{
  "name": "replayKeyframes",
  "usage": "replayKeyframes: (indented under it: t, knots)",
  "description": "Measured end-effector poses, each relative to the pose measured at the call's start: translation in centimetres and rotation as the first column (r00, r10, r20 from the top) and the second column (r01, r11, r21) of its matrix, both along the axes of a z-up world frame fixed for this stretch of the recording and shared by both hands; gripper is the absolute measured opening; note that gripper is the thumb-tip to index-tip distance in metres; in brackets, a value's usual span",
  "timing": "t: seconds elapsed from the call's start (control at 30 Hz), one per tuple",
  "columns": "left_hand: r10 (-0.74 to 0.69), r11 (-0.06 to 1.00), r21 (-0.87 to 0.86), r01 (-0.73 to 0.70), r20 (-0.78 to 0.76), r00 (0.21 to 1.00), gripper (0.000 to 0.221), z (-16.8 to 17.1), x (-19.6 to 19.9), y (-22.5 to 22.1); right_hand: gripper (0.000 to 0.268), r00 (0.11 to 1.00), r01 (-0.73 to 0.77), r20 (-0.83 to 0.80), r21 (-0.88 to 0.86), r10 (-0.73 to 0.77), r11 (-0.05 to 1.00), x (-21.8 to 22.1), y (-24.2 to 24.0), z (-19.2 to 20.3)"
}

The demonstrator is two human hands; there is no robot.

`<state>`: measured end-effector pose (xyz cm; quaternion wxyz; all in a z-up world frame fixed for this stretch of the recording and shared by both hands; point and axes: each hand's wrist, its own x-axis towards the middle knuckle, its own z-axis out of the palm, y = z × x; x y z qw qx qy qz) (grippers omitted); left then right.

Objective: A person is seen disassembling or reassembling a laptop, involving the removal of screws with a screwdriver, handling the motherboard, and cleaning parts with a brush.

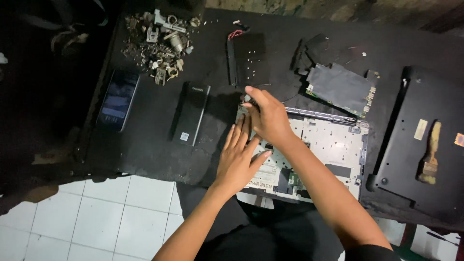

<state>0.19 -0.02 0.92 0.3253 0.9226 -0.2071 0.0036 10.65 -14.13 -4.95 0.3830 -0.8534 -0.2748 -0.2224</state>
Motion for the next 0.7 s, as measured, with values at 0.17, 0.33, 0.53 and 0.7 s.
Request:
replayKeyframes:
  t: [0.17, 0.33, 0.53, 0.7]
  knots:
    - [0.002, 1.0, 0.025, -0.001, -0.033, 0.999, 0.052, -0.6, 0.0, 0.0, 0.049, 0.999, 0.008, 0.041, -0.008, -0.007, 1.0, 0.1, 0.4, -1.1]
    - [0.003, 1.0, 0.022, -0.003, 0.002, 1.0, 0.049, -0.9, -0.3, -0.1, 0.06, 1.0, 0.011, -0.018, 0.036, -0.01, 0.999, -0.7, 1.0, 1.6]
    - [-0.019, 0.994, -0.107, 0.017, -0.018, 1.0, 0.049, -0.5, -0.1, 0.4, 0.083, 0.992, 0.124, -0.049, 0.394, -0.114, 0.911, -1.4, -3.7, 9.7]
    - [-0.045, 0.91, -0.414, 0.008, -0.08, 0.996, 0.031, 6.9, -3.6, 0.3, 0.019, 0.951, 0.22, -0.298, 0.449, -0.087, 0.866, -4.9, -12.9, 14.6]
